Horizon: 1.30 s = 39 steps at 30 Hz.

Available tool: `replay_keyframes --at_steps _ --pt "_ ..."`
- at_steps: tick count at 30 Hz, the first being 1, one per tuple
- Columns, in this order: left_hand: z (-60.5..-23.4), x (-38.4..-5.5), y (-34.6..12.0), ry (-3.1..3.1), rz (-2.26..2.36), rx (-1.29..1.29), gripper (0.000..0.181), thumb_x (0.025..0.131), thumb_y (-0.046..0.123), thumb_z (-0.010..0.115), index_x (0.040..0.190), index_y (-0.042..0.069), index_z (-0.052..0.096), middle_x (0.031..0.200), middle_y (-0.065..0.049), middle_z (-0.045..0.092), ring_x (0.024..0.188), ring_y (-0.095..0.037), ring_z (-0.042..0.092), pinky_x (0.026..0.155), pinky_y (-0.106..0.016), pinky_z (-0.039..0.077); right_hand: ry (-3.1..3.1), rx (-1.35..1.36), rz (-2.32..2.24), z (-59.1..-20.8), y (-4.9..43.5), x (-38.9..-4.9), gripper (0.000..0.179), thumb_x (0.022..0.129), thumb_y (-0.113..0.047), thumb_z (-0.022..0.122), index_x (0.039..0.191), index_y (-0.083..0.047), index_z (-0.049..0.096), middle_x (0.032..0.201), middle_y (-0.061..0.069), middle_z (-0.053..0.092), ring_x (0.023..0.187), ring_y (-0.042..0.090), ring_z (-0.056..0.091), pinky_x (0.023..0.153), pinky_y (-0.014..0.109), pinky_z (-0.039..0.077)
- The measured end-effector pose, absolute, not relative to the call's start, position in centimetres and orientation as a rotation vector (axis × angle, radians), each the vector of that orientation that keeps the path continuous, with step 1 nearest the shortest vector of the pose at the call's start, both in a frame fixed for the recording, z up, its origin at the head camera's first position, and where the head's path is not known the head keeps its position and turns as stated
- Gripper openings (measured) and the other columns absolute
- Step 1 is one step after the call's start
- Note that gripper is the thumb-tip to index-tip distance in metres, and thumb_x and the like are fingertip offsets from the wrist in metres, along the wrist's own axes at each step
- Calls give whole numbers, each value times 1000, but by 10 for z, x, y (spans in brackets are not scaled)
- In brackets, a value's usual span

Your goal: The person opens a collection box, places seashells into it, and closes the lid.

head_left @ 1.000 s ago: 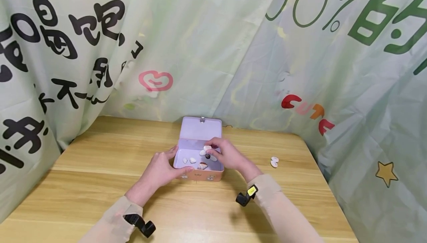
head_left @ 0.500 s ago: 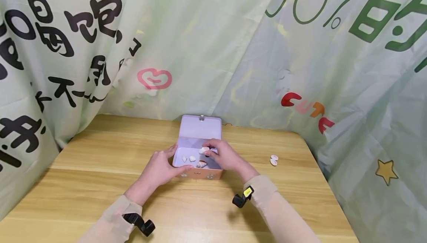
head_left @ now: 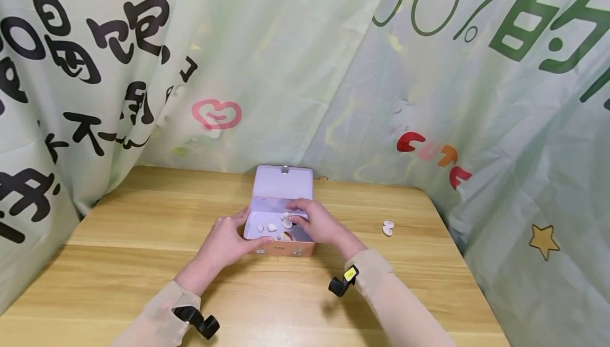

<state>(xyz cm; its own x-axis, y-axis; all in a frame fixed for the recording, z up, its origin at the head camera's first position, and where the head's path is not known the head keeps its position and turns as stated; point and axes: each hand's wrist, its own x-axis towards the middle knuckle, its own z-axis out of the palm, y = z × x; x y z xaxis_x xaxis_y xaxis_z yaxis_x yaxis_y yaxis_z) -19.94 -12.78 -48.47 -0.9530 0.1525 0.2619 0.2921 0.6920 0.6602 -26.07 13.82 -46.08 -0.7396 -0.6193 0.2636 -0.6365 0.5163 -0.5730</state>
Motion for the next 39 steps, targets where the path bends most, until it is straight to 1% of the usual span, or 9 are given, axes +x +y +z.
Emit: replay_keyframes --at_steps 8,13,18,22,25,28,31,35,39 --pt "-488 -197 -129 -2734 -1113 -344 123 69 84 79 148 -7 54 147 -31 50 38 -4 24 40 -29 39 -2713 1105 1131 -455 148 -255 31 101 -9 73 130 3 70 132 14 70 124 30 64 108 46 48" --pt "-487 -197 -129 -2740 -1109 -328 123 68 84 79 148 -6 54 147 -29 52 40 -7 30 42 -31 42 -2675 1076 1146 -443 166 -251 32 101 -7 72 131 4 70 132 15 70 125 30 64 109 46 48" --pt "-486 -197 -128 -2755 -1141 -307 123 67 84 81 149 -4 53 149 -28 51 47 -10 34 46 -32 43 -2680 1000 1109 -436 193 -250 33 100 -8 74 131 3 70 134 16 70 127 32 63 108 48 48" --pt "-486 -197 -128 -2750 -1149 -317 123 68 83 81 150 -5 52 148 -31 50 44 -7 30 44 -31 41 -2702 924 1074 -434 218 -247 33 101 -10 74 132 1 70 134 15 70 127 33 63 108 50 48" --pt "-486 -198 -127 -2741 -1149 -329 123 69 82 82 150 -5 52 146 -34 49 39 -4 25 41 -30 41 -2723 852 1067 -433 238 -245 34 101 -11 74 133 -1 70 134 14 70 125 33 63 106 53 49" --pt "-486 -199 -126 -2734 -1136 -343 122 68 82 81 149 -6 53 146 -34 50 38 -2 24 41 -30 41 -2722 800 1056 -436 258 -244 34 100 -9 75 133 0 69 132 16 70 123 36 64 104 58 49" --pt "-486 -199 -126 -2733 -1125 -352 123 68 83 80 148 -6 53 146 -32 51 40 -4 25 43 -30 41 -2721 755 1046 -441 276 -243 35 99 -6 76 133 2 69 130 19 70 121 39 64 101 62 49" --pt "-485 -199 -126 -2731 -1124 -356 123 68 83 81 148 -6 54 146 -32 52 43 -5 27 46 -31 41 -2746 685 1033 -449 299 -242 38 98 -3 76 134 4 68 131 23 68 124 41 62 103 62 47" --pt "-484 -199 -127 -2733 -1131 -350 122 68 82 81 148 -6 54 146 -32 52 42 -6 27 45 -31 42 -2789 603 1037 -459 320 -242 41 99 -4 75 137 7 64 134 26 66 127 45 59 106 64 45"
